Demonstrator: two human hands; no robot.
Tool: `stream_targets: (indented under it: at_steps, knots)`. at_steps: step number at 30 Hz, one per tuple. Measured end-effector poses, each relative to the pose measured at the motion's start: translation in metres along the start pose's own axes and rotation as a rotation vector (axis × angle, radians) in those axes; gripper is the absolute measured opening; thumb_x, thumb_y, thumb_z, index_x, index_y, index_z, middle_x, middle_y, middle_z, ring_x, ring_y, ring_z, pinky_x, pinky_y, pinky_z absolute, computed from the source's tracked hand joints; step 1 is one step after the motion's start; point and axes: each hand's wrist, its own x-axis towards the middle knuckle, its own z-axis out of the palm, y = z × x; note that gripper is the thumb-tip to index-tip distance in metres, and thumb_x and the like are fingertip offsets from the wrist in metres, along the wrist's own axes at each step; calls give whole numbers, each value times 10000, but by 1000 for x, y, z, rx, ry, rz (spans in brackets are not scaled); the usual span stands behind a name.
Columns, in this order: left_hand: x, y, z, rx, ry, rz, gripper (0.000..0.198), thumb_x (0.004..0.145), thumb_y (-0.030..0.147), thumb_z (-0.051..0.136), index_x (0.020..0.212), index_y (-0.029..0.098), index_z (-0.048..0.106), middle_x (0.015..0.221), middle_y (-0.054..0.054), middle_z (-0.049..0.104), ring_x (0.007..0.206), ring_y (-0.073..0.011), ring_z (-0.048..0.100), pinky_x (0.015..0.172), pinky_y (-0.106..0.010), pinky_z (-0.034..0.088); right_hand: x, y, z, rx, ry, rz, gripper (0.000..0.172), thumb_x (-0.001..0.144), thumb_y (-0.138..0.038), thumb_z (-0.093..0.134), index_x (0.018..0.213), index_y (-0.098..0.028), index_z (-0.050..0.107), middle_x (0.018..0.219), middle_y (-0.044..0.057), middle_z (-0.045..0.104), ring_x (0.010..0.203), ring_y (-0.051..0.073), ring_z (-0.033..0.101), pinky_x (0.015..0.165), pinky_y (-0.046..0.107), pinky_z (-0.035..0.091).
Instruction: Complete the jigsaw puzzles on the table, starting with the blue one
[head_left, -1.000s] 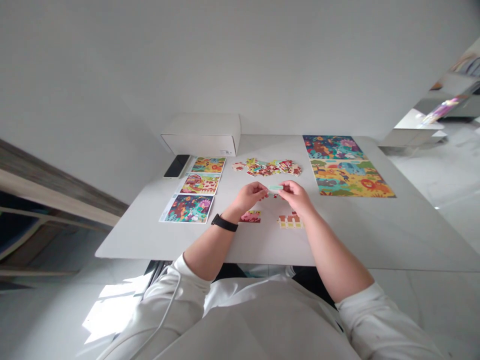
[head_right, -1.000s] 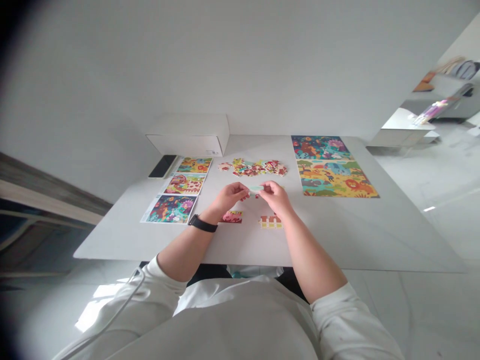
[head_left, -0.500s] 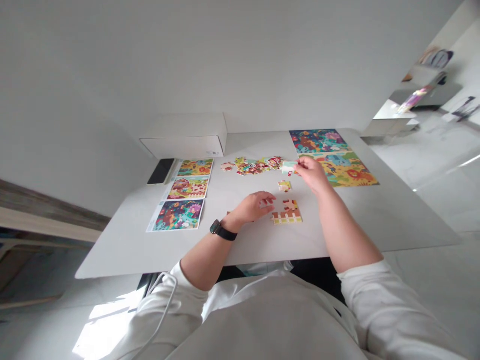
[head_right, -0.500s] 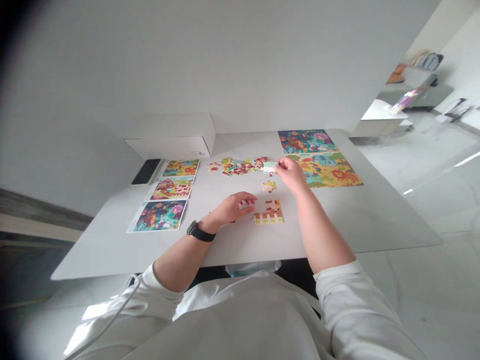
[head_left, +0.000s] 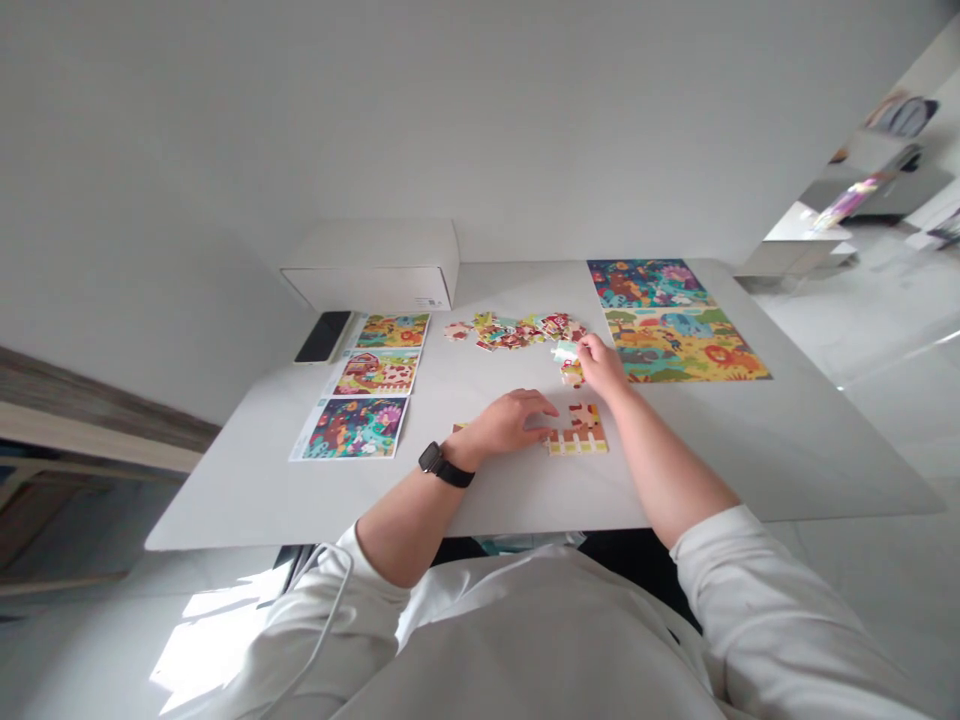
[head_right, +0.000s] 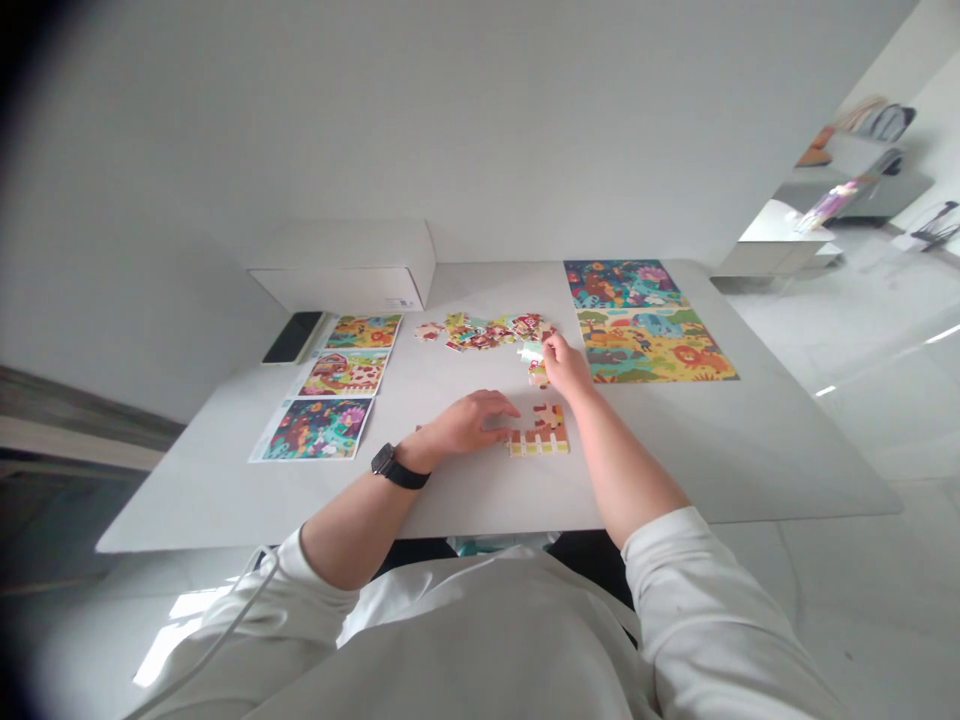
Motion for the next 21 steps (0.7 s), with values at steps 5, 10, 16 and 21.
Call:
stream_targets:
  at_steps: [5, 10, 16, 21]
  knots:
    - [2, 9, 5, 14, -94, 58, 335, 902, 263, 761, 1233, 281, 808, 1246, -95, 757, 1126, -265, 693, 1085, -407, 489, -5, -4, 0, -23, -24, -29, 248, 1028, -396, 479, 1044, -274, 695, 784, 53, 739, 785, 275, 667, 698, 308, 421]
    - [0, 12, 13, 110, -172, 116, 435, 953, 320, 729, 1388, 333, 746, 1471, -76, 692, 1296, -300, 641, 1170, -452, 419, -12, -8, -4, -29, -55, -24, 255, 1026, -405, 488, 1041, -267, 703, 799, 49, 739, 794, 265, 670, 692, 303, 404]
    - [-1, 18, 24, 224, -175, 115, 496, 983, 358, 696, 1479, 342, 683, 1632, -85, 573, 1331, -329, 600, 1174, -500, 409, -13, -9, -6, -24, -101, -67, 239, 1018, -398, 495, 1003, -263, 692, 765, 26, 714, 756, 243, 651, 668, 293, 381]
    - [-1, 20, 30, 211, -202, 159, 467, 1006, 323, 642, 1471, 307, 685, 1634, -83, 573, 1339, -312, 626, 1171, -484, 422, -13, -6, -7, 23, -120, -54, 226, 1009, -399, 501, 991, -269, 686, 757, 18, 725, 745, 239, 664, 685, 298, 417]
